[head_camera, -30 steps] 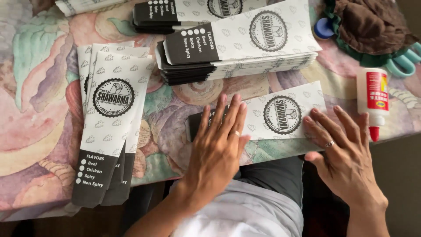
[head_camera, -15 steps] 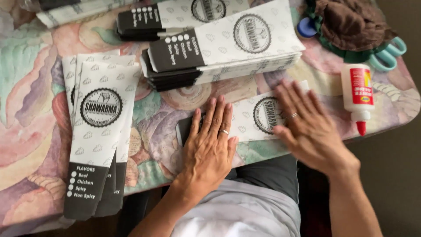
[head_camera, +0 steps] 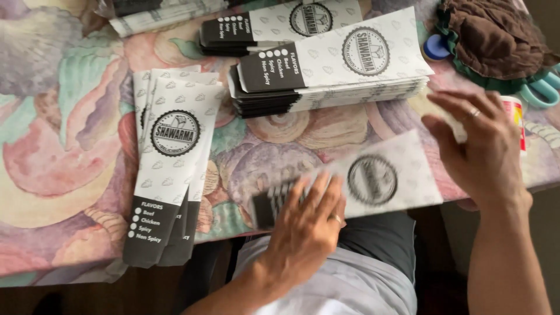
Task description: Folding and gluing paper shawarma wrappers to prepare them for use.
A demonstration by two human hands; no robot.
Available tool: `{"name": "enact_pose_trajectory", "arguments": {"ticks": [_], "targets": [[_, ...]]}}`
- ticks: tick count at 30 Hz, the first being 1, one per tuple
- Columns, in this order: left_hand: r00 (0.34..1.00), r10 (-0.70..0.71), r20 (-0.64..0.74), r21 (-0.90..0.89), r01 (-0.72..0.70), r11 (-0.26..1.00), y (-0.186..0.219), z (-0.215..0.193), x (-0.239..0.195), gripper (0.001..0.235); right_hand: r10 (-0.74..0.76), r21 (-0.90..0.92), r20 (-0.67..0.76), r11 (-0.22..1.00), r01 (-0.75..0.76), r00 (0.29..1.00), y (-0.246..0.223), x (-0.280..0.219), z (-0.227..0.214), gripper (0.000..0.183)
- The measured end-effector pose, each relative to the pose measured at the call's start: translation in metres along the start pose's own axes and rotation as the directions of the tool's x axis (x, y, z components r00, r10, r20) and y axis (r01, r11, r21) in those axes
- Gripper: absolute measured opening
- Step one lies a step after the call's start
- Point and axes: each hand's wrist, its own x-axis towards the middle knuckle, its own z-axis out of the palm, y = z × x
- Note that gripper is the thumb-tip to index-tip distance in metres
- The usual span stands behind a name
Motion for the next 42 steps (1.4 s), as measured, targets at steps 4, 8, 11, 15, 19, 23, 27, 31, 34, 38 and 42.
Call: {"name": "enact_pose_trajectory", "arguments": {"ticks": [4,8,11,15,19,23,27,31,34,38,42], "targets": [[0.997,0.010,0.076,0.000,-0.010,1.000,-0.004,-0.061,-0.004,0.009,-0.101,0.037,-0.113,0.994,0.106,0.988,-0.009,0.047,0.011,0.019],[0.911,-0.403,-0.087,-0.184,0.383,0.905,-0.042,-0.124,-0.018,0.012,-0.248,0.128,0.098,0.964,0.234,0.964,-0.020,0.084,0.031,0.041],[0.722,-0.663,-0.198,-0.088,0.661,0.745,-0.077,-0.150,-0.037,0.026,-0.311,0.104,0.158,0.949,0.297,0.937,-0.027,0.089,0.041,0.044],[0.666,-0.680,-0.306,0.362,0.742,0.564,-0.123,-0.141,-0.078,0.055,-0.400,-0.048,-0.023,0.916,0.399,0.916,-0.026,0.067,0.043,0.038],[0.757,-0.603,-0.252,0.638,0.599,0.485,-0.104,-0.129,-0.062,0.044,-0.413,-0.069,-0.099,0.910,0.408,0.905,-0.045,0.014,0.026,0.037],[0.947,-0.283,-0.155,0.325,0.319,0.890,-0.069,-0.102,-0.019,0.015,-0.344,-0.028,0.063,0.938,0.346,0.937,-0.064,-0.027,0.018,0.041],[0.997,-0.071,0.030,0.064,0.069,0.996,-0.048,-0.036,-0.011,0.021,-0.268,0.244,0.056,0.938,0.248,0.962,-0.053,-0.043,0.005,0.041],[1.000,-0.012,0.021,0.033,0.011,0.999,-0.048,-0.025,-0.012,0.016,-0.269,0.243,0.007,0.935,0.259,0.963,-0.041,-0.048,-0.016,0.020],[0.997,-0.037,0.072,0.027,0.035,0.999,-0.051,-0.023,-0.015,0.020,-0.277,0.228,0.054,0.939,0.259,0.959,-0.032,-0.052,-0.016,0.022],[0.999,-0.031,0.030,0.037,0.030,0.999,-0.050,-0.024,-0.013,0.017,-0.299,0.226,0.022,0.931,0.286,0.954,-0.030,-0.052,-0.014,0.020],[0.998,-0.045,0.041,0.050,0.043,0.998,-0.052,-0.023,-0.015,0.020,-0.284,0.206,0.028,0.940,0.273,0.958,-0.032,-0.052,-0.015,0.015]]}}
